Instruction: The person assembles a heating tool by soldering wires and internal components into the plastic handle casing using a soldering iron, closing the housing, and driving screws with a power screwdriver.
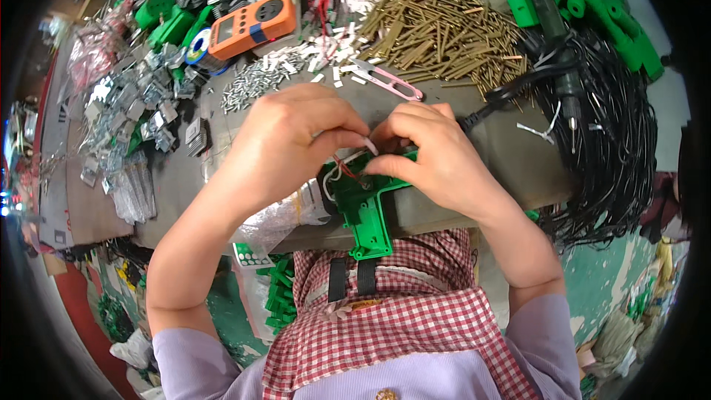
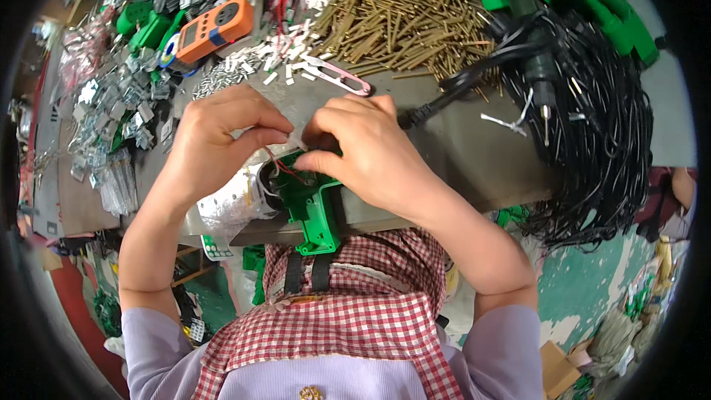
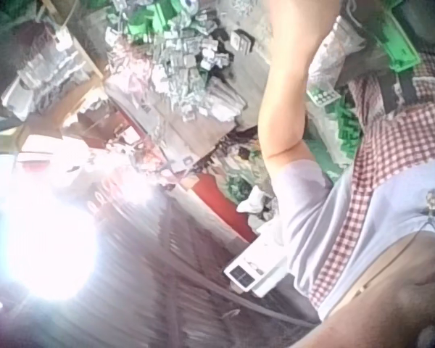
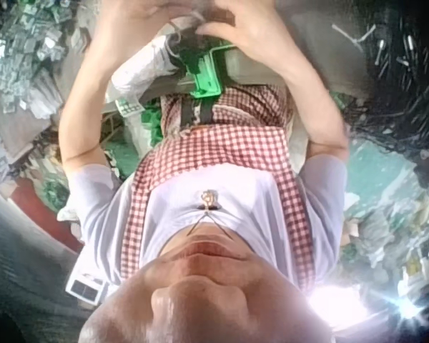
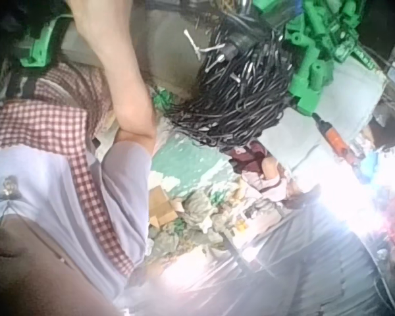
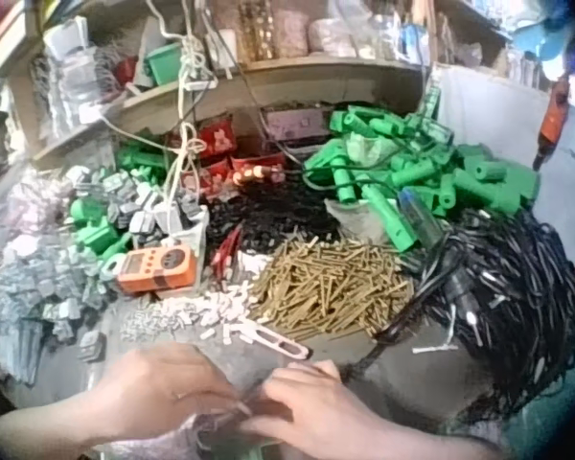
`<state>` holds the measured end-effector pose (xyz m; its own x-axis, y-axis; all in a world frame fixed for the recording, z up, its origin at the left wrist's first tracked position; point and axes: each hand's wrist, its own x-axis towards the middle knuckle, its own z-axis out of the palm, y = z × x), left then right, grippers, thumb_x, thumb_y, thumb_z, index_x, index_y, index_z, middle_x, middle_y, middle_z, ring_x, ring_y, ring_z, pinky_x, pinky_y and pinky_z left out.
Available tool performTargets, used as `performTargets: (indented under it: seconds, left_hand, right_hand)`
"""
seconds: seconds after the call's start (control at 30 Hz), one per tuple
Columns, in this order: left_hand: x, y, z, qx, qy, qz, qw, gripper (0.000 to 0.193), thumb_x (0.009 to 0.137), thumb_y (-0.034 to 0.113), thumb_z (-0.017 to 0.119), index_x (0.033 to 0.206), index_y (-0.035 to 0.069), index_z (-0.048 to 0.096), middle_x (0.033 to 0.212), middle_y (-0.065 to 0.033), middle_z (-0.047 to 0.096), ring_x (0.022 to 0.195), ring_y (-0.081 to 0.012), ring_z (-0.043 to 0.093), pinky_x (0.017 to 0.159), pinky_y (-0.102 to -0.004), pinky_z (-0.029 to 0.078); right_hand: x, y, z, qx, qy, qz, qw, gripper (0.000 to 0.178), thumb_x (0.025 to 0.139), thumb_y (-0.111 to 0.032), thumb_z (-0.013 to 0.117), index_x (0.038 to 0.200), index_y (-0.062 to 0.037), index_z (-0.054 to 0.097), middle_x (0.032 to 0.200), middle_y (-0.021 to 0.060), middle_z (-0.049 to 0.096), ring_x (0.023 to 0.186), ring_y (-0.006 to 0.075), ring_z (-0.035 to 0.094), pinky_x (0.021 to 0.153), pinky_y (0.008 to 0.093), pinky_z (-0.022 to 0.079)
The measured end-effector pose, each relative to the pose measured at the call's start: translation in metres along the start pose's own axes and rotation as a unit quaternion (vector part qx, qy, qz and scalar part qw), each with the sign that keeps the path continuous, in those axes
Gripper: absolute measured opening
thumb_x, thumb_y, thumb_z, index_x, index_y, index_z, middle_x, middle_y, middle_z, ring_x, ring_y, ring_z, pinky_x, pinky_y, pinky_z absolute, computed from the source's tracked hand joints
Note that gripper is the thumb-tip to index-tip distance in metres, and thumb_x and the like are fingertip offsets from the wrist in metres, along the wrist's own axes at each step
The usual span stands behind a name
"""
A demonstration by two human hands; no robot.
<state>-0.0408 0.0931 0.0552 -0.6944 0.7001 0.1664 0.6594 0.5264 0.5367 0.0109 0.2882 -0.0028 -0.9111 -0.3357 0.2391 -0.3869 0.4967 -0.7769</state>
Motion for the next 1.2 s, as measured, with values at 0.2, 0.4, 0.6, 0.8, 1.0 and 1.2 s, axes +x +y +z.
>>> performTargets:
  seconds: [0.2, 0.4, 0.6, 0.8, 1.0, 1.2]
  left_hand:
    - [-0.002, 0.004, 0.012, 0.109, 0.080, 0.130, 0.982, 0.012, 0.075, 0.011, 0.069, 0.080, 0.006, 0.059, 0.075, -0.0065, 0.057, 0.072, -0.0269, 0.054, 0.064, -0.0377, 0.040]
    - [-0.034, -0.034, 0.014, -0.013, 0.168, -0.063, 0.984, 0.013, 0.085, 0.012, 0.063, 0.090, 0.001, 0.057, 0.083, -0.0124, 0.056, 0.080, -0.0270, 0.057, 0.074, -0.0369, 0.045]
    - [-0.121, -0.143, -0.047, 0.226, 0.150, -0.270, 0.924, 0.024, 0.079, 0.011, 0.068, 0.100, 0.003, 0.059, 0.101, -0.0142, 0.060, 0.102, -0.0325, 0.055, 0.090, -0.0417, 0.044]
    - [-0.127, -0.137, -0.077, 0.180, -0.010, -0.304, 0.936, 0.026, 0.072, 0.007, 0.067, 0.097, 0.005, 0.063, 0.101, -0.0136, 0.063, 0.100, -0.0329, 0.057, 0.087, -0.0402, 0.046]
    - [-0.052, -0.154, -0.071, 0.239, 0.267, -0.190, 0.914, 0.017, 0.081, 0.000, 0.053, 0.093, 0.002, 0.066, 0.099, -0.0151, 0.064, 0.087, -0.0338, 0.063, 0.077, -0.0388, 0.050]
    - [0.011, -0.195, -0.099, 0.231, 0.267, -0.150, 0.924, 0.020, 0.083, 0.001, 0.054, 0.099, 0.003, 0.066, 0.102, -0.0137, 0.066, 0.092, -0.0336, 0.063, 0.078, -0.0391, 0.051]
  right_hand:
    - [0.004, -0.007, -0.001, -0.015, 0.032, 0.020, 0.999, 0.014, 0.073, -0.012, 0.072, 0.079, -0.0035, 0.062, 0.071, 0.0055, 0.056, 0.064, 0.0199, 0.054, 0.071, 0.0323, 0.038]
    - [0.004, -0.018, 0.001, 0.041, 0.055, 0.052, 0.996, 0.019, 0.071, -0.008, 0.074, 0.088, -0.0054, 0.066, 0.072, 0.0009, 0.057, 0.066, 0.0151, 0.048, 0.071, 0.0291, 0.038]
    - [0.004, -0.012, -0.006, 0.072, 0.084, 0.086, 0.990, 0.017, 0.077, -0.007, 0.070, 0.094, -0.0050, 0.066, 0.076, 0.0027, 0.061, 0.070, 0.0148, 0.049, 0.071, 0.0283, 0.041]
    - [0.006, -0.009, -0.009, 0.069, 0.089, 0.090, 0.990, 0.012, 0.079, -0.006, 0.068, 0.091, -0.0038, 0.066, 0.076, 0.0029, 0.061, 0.072, 0.0148, 0.050, 0.071, 0.0281, 0.042]
    - [0.011, -0.014, -0.012, 0.067, 0.097, 0.101, 0.988, 0.010, 0.080, -0.005, 0.066, 0.090, -0.0035, 0.067, 0.078, 0.0035, 0.062, 0.071, 0.0152, 0.051, 0.070, 0.0279, 0.042]
    - [0.003, -0.011, -0.021, 0.057, 0.081, 0.134, 0.986, 0.009, 0.081, -0.005, 0.065, 0.090, -0.0036, 0.067, 0.077, 0.0047, 0.062, 0.073, 0.0156, 0.053, 0.066, 0.0276, 0.044]
